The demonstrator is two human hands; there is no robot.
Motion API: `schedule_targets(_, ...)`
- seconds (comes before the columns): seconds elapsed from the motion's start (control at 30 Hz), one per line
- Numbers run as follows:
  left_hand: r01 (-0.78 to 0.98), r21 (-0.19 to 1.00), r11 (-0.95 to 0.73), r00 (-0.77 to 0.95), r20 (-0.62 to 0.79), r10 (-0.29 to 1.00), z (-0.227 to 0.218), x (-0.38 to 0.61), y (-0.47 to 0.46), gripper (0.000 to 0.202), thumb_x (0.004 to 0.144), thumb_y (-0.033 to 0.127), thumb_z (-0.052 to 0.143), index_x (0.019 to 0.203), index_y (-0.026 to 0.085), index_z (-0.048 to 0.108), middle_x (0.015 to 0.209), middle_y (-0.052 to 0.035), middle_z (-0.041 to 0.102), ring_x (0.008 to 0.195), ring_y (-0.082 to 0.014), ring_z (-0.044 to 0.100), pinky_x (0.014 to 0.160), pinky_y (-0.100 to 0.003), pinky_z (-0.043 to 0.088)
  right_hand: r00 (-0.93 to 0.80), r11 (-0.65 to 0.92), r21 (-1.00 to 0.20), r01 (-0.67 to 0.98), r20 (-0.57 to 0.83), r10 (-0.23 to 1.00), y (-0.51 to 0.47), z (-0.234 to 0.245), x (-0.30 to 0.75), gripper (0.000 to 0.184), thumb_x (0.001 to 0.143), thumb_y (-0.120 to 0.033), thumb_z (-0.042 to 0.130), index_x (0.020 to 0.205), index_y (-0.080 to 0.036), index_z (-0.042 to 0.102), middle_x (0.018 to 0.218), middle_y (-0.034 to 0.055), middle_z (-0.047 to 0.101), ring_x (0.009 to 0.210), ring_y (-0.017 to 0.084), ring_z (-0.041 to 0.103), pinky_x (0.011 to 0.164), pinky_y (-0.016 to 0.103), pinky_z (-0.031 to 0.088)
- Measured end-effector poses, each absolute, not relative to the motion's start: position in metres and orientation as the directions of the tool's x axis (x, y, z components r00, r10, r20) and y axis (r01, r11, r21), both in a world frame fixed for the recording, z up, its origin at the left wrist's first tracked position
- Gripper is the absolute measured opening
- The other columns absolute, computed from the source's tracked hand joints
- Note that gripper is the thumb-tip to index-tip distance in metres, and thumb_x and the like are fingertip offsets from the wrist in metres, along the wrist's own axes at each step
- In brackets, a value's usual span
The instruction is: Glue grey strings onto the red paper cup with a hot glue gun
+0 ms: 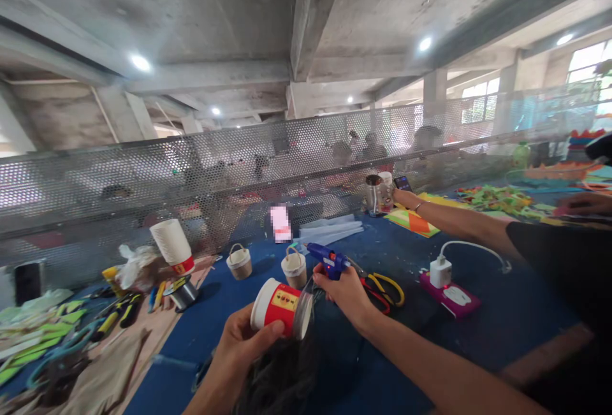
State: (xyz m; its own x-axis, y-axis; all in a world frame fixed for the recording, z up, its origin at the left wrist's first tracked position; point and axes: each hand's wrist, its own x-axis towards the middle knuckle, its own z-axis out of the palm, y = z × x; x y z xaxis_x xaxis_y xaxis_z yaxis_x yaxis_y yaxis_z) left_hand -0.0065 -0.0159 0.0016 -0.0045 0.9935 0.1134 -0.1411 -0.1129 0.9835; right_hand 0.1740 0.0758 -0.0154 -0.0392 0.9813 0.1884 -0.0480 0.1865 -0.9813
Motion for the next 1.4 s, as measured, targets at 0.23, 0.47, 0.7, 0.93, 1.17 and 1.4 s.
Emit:
schedule_targets(0.23,-0.181,0.976,-0.121,-0.022,0.119,0.993,0.002,-0.007,-0.017,0.033,0.062,0.031,0.085,0.088,0.012,0.077,0.067,-0.0072,0.075,0.061,-0.0205,0.067,0.061,-0.028,0.054,-0.042,0.171,-0.982,-0.078,0.175,0.984,0.078,-0.017,0.173,0.015,0.066,-0.026,0.066,0.076,-0.015,0.067,0.055,-0.0038,0.057,0.041,0.009,0.044,0.04,0.022,0.038)
schedule_targets(0.47,-0.27,0.957,-0.111,-0.038,0.104,0.994,0.004,-0.009,-0.015,0.034,0.06,0.029,0.086,0.088,0.013,0.077,0.069,-0.007,0.075,0.063,-0.0196,0.068,0.064,-0.027,0.054,-0.063,0.151,-0.972,-0.179,0.164,0.984,0.077,-0.021,0.166,0.016,0.061,-0.025,0.07,0.071,-0.014,0.066,0.054,-0.0041,0.056,0.043,0.008,0.042,0.043,0.023,0.037)
schedule_targets(0.7,-0.368,0.925,-0.092,-0.09,0.062,0.994,0.006,-0.008,-0.014,0.035,0.057,0.027,0.087,0.087,0.013,0.076,0.073,-0.008,0.077,0.064,-0.0228,0.07,0.063,-0.031,0.057,-0.136,0.114,-0.96,-0.257,0.153,0.979,0.067,-0.009,0.169,0.017,0.056,-0.026,0.074,0.064,-0.015,0.064,0.048,-0.0054,0.05,0.043,0.008,0.038,0.043,0.022,0.032)
schedule_targets(0.93,-0.414,0.907,-0.071,-0.203,-0.016,0.979,0.009,-0.005,-0.014,0.046,0.05,0.024,0.09,0.092,0.014,0.075,0.081,-0.0088,0.079,0.061,-0.023,0.072,0.06,-0.029,0.058,-0.174,0.122,-0.958,-0.26,0.171,0.97,0.062,-0.003,0.169,0.018,0.056,-0.025,0.075,0.064,-0.015,0.063,0.05,-0.0054,0.05,0.046,0.008,0.039,0.044,0.021,0.031)
schedule_targets(1.17,-0.466,0.884,-0.026,-0.199,-0.075,0.977,0.007,-0.007,-0.011,0.059,0.054,0.028,0.088,0.109,0.014,0.072,0.084,-0.0109,0.079,0.077,-0.0327,0.074,0.064,-0.035,0.059,-0.199,0.063,-0.943,-0.326,0.134,0.971,0.064,-0.008,0.166,0.02,0.055,-0.027,0.075,0.063,-0.015,0.062,0.047,-0.0067,0.046,0.043,0.007,0.035,0.043,0.022,0.026)
schedule_targets(1.4,-0.46,0.888,0.02,-0.184,-0.117,0.976,0.007,-0.009,-0.007,0.053,0.052,0.027,0.09,0.1,0.013,0.074,0.084,-0.0109,0.08,0.077,-0.0346,0.074,0.063,-0.037,0.059,-0.17,0.049,-0.929,-0.367,0.119,0.978,0.071,-0.018,0.161,0.024,0.052,-0.028,0.078,0.064,-0.014,0.063,0.049,-0.0059,0.05,0.045,0.007,0.036,0.045,0.022,0.027)
